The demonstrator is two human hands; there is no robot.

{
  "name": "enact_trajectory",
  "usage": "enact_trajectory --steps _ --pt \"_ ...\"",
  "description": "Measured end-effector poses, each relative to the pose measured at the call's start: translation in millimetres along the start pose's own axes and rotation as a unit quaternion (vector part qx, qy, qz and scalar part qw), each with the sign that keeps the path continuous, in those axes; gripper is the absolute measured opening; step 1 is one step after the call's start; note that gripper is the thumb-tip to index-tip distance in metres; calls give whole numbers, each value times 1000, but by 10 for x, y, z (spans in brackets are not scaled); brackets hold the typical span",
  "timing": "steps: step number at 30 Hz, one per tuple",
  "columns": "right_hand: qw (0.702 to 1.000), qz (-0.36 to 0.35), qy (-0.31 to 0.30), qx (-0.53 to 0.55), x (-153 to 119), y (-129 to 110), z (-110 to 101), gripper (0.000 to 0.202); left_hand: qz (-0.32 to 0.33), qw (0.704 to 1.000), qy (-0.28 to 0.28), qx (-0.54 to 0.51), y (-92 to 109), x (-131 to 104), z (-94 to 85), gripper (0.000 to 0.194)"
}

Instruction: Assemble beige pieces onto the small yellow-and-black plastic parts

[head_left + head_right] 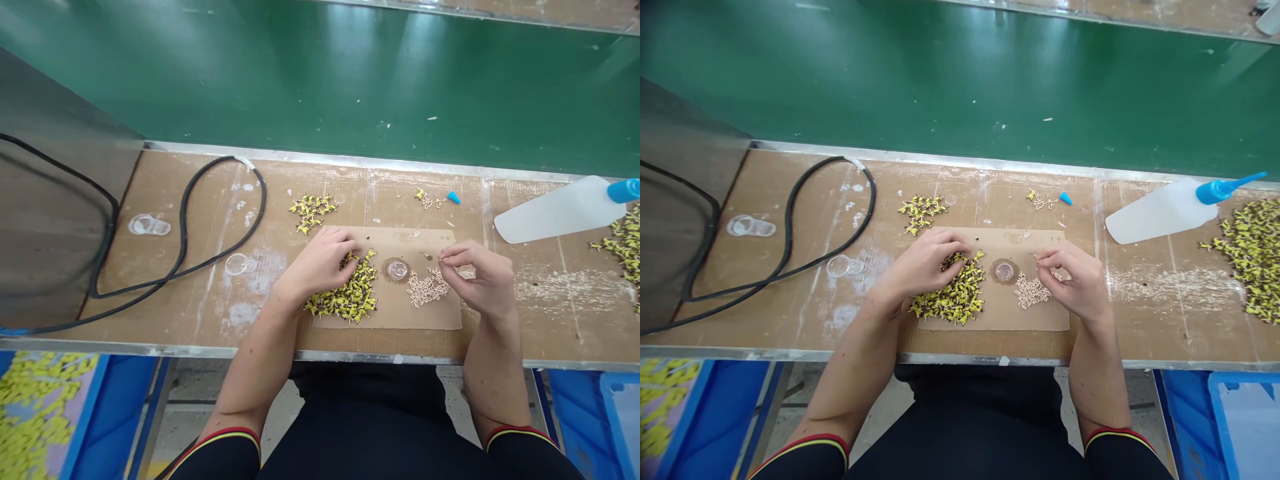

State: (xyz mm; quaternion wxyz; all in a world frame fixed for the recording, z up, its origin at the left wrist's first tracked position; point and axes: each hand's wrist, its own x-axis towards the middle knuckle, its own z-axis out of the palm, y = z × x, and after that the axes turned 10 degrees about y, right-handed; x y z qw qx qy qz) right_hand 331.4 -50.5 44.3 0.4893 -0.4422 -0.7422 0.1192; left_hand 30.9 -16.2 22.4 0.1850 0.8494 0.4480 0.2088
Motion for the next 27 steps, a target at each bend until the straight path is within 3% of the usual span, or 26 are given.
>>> enact_trajectory --steps 4,9,16,23,27 --pt "1000 -14 -4 -9 21 -7 28 22 4 1000 20 18 25 5 81 25" --pt "999 -31 -3 -27 9 -14 80 29 47 997 -37 47 51 -21 145 49" --pt "999 3 1 -34 11 -56 138 25 33 998 -33 35 56 -18 155 33" --pt "1000 21 -9 -9 28 -70 158 13 42 998 -34 41 61 -31 162 45" --pt "999 28 -25 4 26 -72 152 13 35 998 -37 37 80 -27 175 39"
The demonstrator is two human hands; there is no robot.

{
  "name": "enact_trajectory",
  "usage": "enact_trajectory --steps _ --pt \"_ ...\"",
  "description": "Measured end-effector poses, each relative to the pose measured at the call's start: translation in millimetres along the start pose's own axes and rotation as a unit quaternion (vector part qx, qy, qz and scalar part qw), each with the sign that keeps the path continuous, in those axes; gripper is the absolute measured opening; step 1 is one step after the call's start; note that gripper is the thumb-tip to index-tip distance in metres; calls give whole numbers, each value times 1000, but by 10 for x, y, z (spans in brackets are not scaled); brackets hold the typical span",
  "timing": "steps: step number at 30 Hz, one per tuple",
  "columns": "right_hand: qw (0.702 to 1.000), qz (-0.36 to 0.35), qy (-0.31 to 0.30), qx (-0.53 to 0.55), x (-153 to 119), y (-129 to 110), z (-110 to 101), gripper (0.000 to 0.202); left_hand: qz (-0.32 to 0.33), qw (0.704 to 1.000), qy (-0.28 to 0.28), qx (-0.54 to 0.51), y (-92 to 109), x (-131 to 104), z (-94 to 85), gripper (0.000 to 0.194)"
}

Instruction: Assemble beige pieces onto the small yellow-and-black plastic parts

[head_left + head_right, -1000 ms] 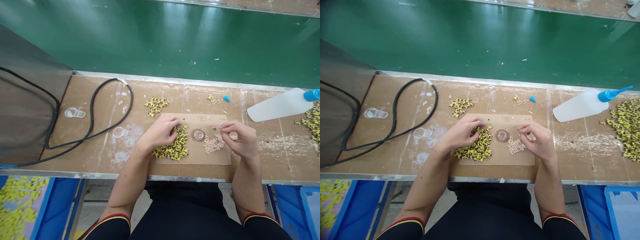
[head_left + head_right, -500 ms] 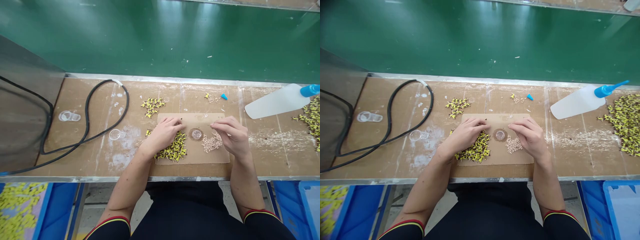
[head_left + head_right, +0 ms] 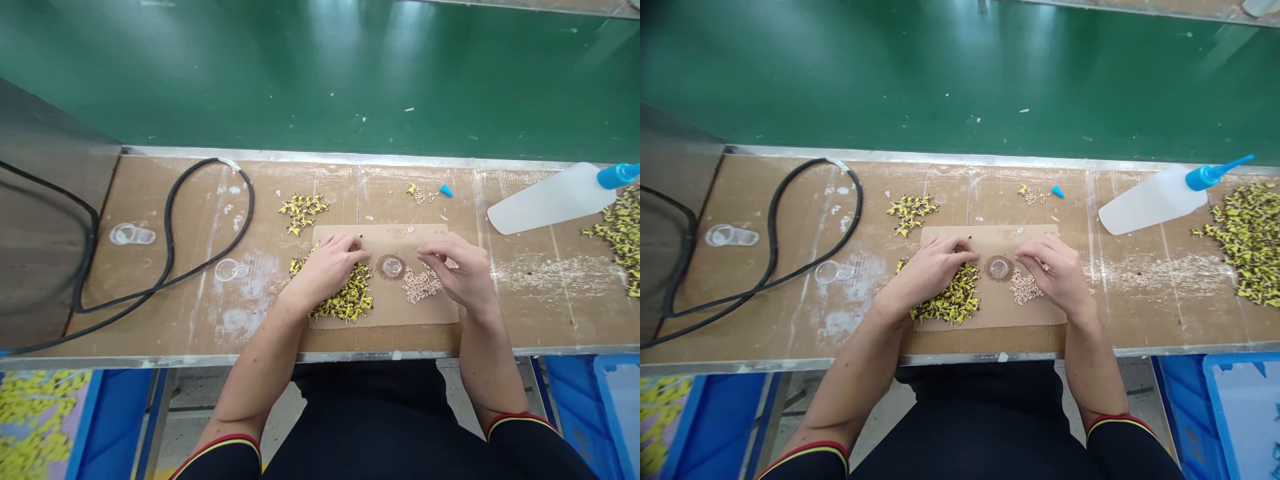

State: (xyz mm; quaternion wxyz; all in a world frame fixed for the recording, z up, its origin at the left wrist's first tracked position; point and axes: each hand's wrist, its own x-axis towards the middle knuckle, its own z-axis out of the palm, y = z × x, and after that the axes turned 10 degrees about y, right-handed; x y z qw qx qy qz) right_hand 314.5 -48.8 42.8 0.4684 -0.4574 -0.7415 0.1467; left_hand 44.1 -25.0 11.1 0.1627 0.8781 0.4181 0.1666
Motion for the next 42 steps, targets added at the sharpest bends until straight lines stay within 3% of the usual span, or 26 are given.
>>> enact_trajectory --steps 9,13,18,20,27,35,39,42 --pt "987 115 26 108 -21 -38 -34 18 -8 999 46 -4 -11 29 7 24" --pt "970 169 52 164 -39 -42 -21 25 -20 991 128 -39 39 33 -68 21" --pt "973 156 28 169 -24 -69 -30 14 -9 968 218 -126 149 16 -154 23" --pt "974 146 26 169 -20 -75 -36 15 17 972 203 -118 159 11 -139 29" --pt "977 118 25 175 -25 -87 -46 23 83 994 55 54 143 37 18 40" --pt "981 101 10 164 -23 -95 -51 26 76 991 33 109 221 54 51 38" --pt "983 99 20 151 -13 -105 -73 26 35 989 96 103 99 33 1 31" --pt "984 104 18 142 -25 -108 -51 23 -2 978 206 20 70 18 -79 31"
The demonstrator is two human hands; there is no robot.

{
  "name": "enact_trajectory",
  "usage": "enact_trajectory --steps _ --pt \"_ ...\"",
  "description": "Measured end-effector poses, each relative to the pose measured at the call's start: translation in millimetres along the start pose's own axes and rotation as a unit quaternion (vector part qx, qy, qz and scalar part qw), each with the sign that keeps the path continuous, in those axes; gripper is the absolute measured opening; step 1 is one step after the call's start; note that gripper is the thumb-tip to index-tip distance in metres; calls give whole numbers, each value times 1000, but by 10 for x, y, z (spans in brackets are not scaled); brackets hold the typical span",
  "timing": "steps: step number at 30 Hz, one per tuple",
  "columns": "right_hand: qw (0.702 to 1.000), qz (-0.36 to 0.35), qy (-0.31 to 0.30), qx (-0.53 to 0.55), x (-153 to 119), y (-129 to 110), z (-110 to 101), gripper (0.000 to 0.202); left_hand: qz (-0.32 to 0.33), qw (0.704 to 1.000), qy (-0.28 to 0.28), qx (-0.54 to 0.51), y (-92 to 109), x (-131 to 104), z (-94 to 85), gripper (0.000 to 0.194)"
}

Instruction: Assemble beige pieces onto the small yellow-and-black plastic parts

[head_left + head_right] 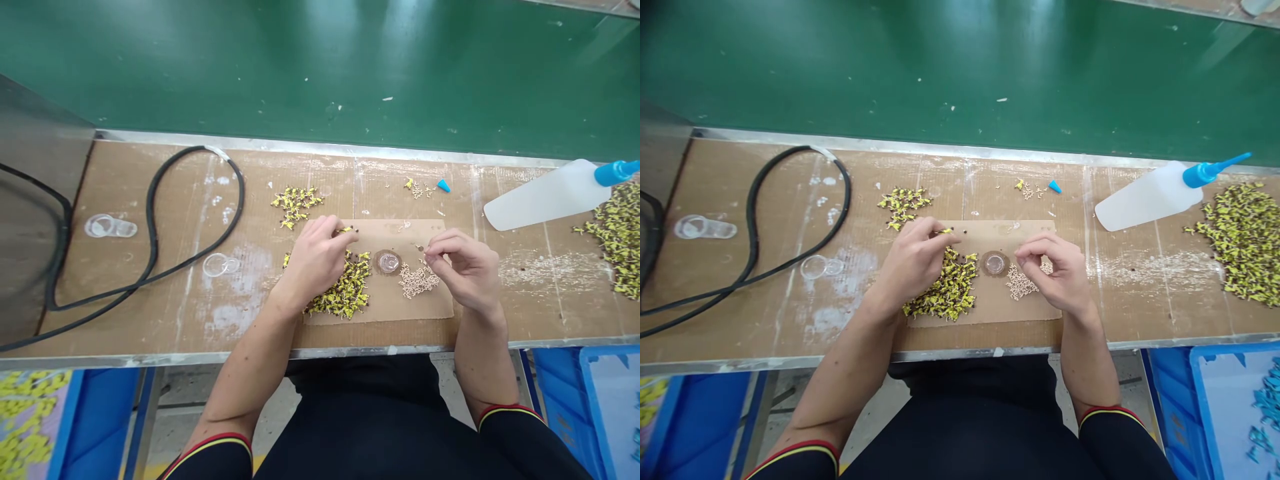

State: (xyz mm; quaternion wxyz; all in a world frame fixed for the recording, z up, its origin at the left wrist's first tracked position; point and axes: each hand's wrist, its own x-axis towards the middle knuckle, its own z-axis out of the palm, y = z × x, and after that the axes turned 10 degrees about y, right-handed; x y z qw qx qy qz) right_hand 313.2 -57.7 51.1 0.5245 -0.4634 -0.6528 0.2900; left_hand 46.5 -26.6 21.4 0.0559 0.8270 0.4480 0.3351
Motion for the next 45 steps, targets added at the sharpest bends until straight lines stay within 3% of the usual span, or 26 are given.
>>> enact_trajectory --steps 3,7,12,23,31,34,39,45 --pt "1000 14 -8 9 -39 13 58 25 -56 983 89 -151 126 18 -61 28" --pt "998 6 -37 47 -94 7 157 30 -27 960 100 -261 379 7 -46 14" --pt "995 -11 -62 73 -114 -22 233 26 16 957 104 -270 473 -38 48 7" --pt "995 -83 -49 10 -24 -94 290 14 16 961 134 -243 456 -63 113 5" --pt "996 -68 -44 -21 -31 -119 298 12 12 964 144 -222 478 -77 135 5" --pt "994 -74 -58 -53 4 -63 196 14 -19 958 146 -247 439 -54 99 13" --pt "975 -93 -132 -153 68 109 52 13 -105 934 166 -299 308 0 36 17" --pt "964 -81 -181 -174 82 200 90 14 -187 866 160 -436 241 2 116 11"
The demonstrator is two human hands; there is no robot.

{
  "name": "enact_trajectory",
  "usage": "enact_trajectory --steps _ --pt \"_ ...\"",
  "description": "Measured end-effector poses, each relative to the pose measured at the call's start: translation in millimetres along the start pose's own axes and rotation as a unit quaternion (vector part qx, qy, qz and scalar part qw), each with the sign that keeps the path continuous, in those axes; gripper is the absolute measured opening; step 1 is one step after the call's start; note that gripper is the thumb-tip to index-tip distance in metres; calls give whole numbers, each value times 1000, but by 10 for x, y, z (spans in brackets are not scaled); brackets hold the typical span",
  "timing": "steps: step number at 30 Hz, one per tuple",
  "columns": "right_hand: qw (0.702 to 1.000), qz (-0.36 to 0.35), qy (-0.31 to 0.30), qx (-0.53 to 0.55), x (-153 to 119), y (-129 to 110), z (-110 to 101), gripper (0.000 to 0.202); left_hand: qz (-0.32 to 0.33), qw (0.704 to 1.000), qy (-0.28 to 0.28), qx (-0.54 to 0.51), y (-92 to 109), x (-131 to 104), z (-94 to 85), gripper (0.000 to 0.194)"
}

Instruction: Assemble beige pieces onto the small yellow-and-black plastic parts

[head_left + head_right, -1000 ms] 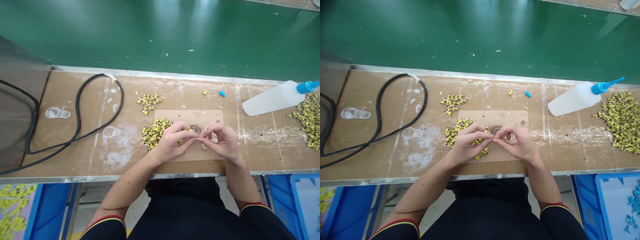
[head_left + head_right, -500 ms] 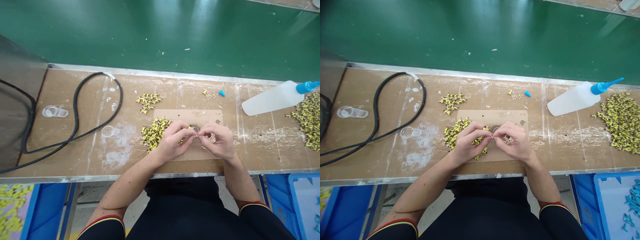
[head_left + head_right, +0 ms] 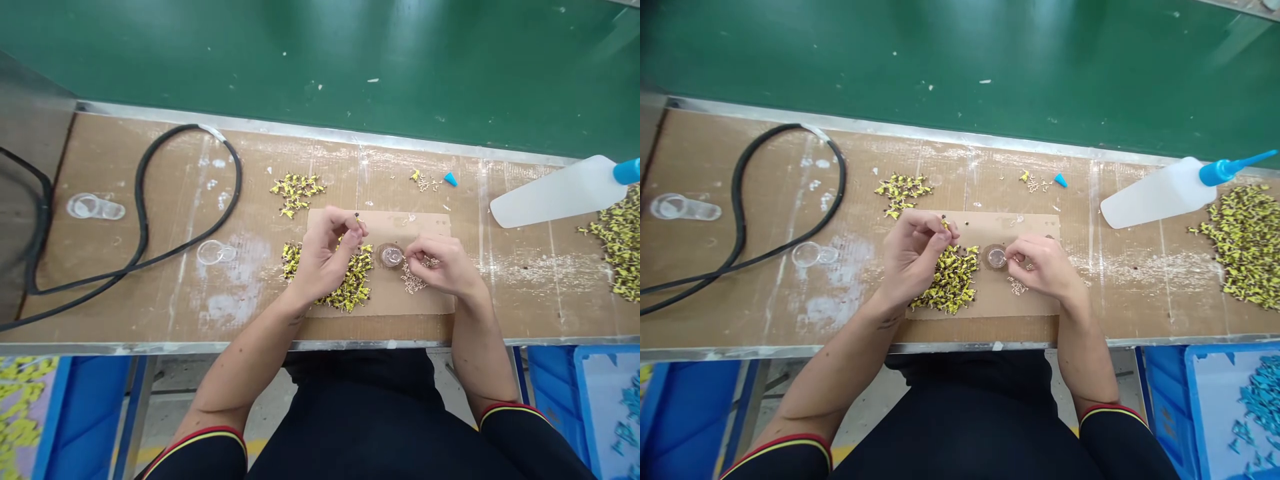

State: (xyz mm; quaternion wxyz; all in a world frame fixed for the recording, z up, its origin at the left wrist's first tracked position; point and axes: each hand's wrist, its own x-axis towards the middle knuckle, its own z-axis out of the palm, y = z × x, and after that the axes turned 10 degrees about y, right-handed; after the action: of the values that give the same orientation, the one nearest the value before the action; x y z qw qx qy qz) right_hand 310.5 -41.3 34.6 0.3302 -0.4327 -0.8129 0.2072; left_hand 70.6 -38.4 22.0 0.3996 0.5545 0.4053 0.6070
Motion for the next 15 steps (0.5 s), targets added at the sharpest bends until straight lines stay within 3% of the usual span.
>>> enact_trajectory --steps 6,15 --pt "1000 7 -14 -8 2 34 11 14 -72 995 -26 -63 -31 20 16 21" --pt "999 22 -33 -17 3 29 17 14 -85 995 -30 -42 -24 22 3 10"
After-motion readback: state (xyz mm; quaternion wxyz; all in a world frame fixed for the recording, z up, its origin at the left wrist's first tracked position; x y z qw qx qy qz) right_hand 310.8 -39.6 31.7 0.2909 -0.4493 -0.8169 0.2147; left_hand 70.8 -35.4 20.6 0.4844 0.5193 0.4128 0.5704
